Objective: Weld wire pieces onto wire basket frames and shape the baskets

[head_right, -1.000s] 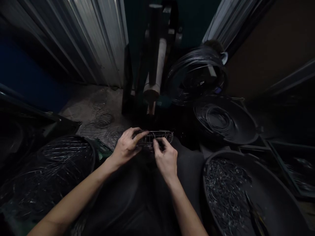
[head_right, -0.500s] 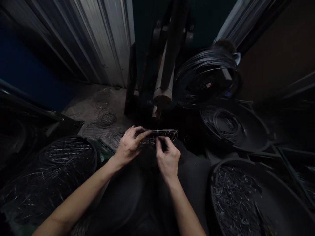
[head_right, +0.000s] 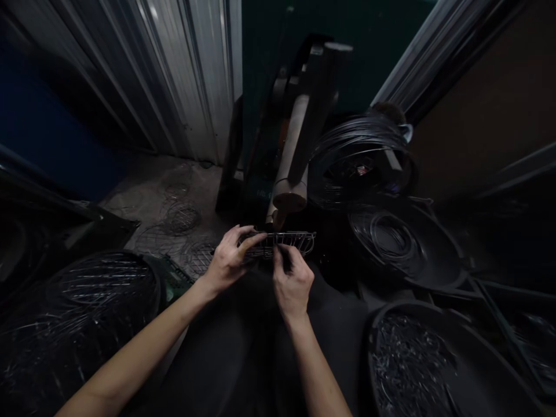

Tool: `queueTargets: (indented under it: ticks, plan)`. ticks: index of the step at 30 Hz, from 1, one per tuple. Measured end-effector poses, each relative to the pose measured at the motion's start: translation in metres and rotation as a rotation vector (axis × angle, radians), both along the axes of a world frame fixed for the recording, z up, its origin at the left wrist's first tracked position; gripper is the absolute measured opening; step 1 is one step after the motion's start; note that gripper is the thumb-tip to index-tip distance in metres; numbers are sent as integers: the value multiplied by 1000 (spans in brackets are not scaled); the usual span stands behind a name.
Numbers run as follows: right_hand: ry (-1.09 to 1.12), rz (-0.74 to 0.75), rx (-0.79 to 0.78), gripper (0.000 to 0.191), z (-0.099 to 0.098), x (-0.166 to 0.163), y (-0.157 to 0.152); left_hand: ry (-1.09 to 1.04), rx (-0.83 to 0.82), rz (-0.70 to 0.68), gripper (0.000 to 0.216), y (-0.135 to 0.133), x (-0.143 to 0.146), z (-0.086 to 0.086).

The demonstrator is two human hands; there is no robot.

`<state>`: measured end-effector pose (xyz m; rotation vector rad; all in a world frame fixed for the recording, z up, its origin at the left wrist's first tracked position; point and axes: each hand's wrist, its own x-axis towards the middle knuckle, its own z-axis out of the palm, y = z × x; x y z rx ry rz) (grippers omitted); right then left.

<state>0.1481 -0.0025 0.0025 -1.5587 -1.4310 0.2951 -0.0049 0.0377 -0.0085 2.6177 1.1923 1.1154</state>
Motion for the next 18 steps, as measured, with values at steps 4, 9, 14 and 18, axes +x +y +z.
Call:
queueTargets:
  ticks: [4,9,14,18]
  plan:
    - [-12,2,10,21,-3,2,6,-26,16,-6,54,8,1,-6]
    - [-18,0,24,20,-5,2,11,-23,57,-9,50,16,2,-12]
    - [4,-11,21,23,-10,1,11,10,87,-10,46,18,0,-11]
    - [5,-35,41,24,-12,-8,14,66,49,19,48,21,-1,-11]
